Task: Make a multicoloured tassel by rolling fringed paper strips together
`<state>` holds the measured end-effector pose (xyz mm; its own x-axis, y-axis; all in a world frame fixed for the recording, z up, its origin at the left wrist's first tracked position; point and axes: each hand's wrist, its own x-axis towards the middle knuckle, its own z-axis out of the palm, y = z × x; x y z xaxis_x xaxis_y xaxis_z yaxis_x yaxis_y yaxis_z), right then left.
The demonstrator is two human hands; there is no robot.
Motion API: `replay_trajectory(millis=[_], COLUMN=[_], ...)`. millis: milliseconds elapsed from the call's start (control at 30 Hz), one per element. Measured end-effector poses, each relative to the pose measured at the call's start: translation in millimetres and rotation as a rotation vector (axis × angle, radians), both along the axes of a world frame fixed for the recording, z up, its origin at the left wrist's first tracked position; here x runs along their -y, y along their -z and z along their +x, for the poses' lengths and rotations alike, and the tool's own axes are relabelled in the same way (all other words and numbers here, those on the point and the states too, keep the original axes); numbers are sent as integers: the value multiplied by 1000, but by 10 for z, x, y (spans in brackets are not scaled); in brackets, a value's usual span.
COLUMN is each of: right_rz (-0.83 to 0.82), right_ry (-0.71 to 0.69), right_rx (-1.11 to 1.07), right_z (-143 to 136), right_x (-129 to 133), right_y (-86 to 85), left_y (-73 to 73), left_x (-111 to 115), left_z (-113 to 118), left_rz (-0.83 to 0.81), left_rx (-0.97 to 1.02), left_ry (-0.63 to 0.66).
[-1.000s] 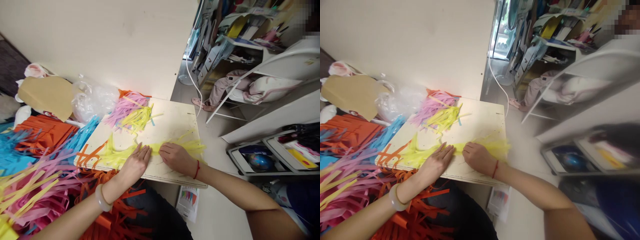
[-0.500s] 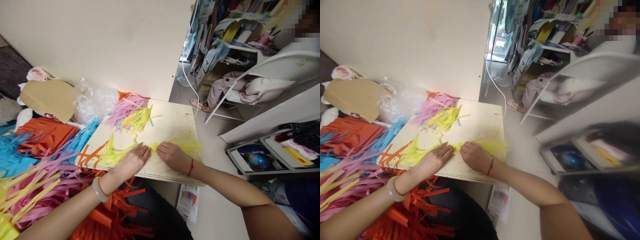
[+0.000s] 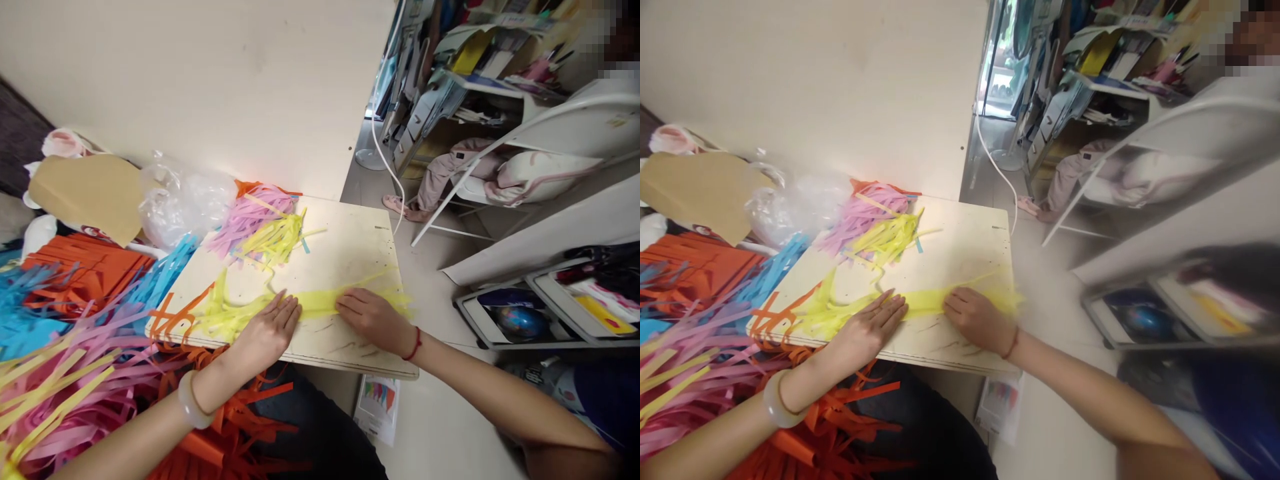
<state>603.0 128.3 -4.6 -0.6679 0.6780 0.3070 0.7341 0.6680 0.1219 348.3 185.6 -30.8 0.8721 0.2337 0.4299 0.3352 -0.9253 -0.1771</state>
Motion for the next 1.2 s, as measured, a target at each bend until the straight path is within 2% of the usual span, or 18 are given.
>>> replay_trajectory(millis=[67,133,267,333,400,533,600,700,800,900,1067,1200], right_rz=[18,11,-45,-108,-194,-400,-476,-491,-453,-430,-426,-430], right_ry=[70,103,-17,-67,-55,91,194,355,451,507,506,506], right_rx=[14,-8,-43,-65,-159,-399,-393,-258,-117,-33,5,34], right_z=[-9,-130,-394,-396,-312,-118,-96,-163,-256,-297,-284,-291], right_x=[57,65,-51,-114,-157,-220,-257,-311,-352,-390,-437,-437], right_y=[-55,-84,-22,26,50,11,-26,-76,-109,-116,-95,-76], left_y=[-12,-21,-10,13,31,-15,-74,-141,-145,-116,-102,-146], left_x=[7,9,12,18,24,13,-15,-78,-135,-164,-196,-206], left_z=[7,13,0,-24,-57,-124,-148,-159,-142,-116,-100,-65], left_rz=[18,6,-26,-67,-154,-407,-535,-638,-606,-513,-420,-310], left_rx=[14,25,17,17,47,218,310,357,281,179,110,19], left_ry=[4,11,7,-7,-19,-76,-148,-280,-410,-485,-498,-538])
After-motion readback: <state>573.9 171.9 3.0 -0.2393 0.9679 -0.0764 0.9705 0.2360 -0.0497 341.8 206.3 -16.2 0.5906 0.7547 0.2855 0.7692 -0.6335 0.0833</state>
